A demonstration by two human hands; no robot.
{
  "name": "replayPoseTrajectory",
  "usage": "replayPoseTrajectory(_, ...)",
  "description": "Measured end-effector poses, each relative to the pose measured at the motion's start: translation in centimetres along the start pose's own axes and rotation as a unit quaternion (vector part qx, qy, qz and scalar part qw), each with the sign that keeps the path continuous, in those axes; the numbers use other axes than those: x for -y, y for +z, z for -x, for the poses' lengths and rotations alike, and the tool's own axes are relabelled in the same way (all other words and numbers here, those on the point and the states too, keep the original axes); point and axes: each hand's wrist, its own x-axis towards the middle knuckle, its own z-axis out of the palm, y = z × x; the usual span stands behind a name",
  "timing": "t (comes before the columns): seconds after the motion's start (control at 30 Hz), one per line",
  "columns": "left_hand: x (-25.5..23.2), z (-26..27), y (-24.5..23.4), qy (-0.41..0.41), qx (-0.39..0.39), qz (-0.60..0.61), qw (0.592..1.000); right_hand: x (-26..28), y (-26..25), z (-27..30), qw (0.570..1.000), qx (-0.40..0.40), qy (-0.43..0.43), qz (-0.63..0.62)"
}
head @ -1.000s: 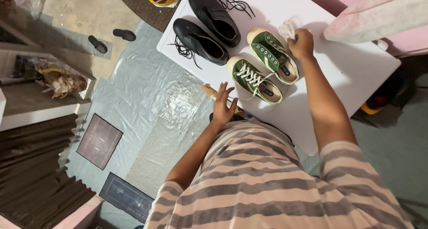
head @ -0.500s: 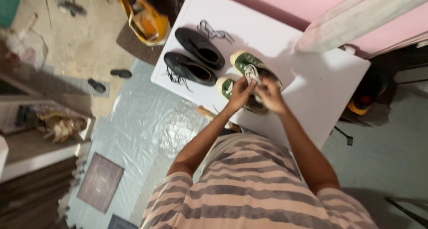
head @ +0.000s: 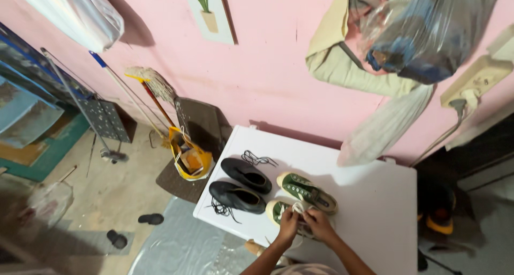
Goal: The person unlaces a pair of green canvas sneakers and a pair of black leather shoes on a white table, then relaces each pair with their original laces. The person handles the laces and shoes by hand, threading the laces through the eyelets and tying them.
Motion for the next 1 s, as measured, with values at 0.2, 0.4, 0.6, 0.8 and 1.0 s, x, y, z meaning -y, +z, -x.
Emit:
replayPoseTrajectory(0.2,-1.6,-1.0,-1.6,-0.036,-0.008,0.055,0.998,2.0,-1.9,-1.4,0.990,-0.066,0.011,0.120)
replayPoseTrajectory(0.4,-3.4,-5.0,-3.0,0.040,-0.017,0.051,0.998,2.8,-5.4,-4.4,0.993,-0.118,-0.021,0.019)
replayPoseTrajectory(0.6,-8.6,-10.6,-5.2,0.212,-0.042,-0.072,0.974,5.9,-10.6,-7.0,0.986,-0.084,-0.142,-0.022)
replayPoseTrajectory(0.8,-16.4,-12.7,-6.0,0.270,-0.087,-0.010,0.959,12.0,-16.0,-6.6,0.981,-0.092,-0.070,-0.153)
replayPoseTrajectory(1.0,-22.1,-13.4,-8.7,0.161,-0.128,0.165,0.965,13.6,-22.9,-7.1,0.777,-0.047,-0.130,-0.614)
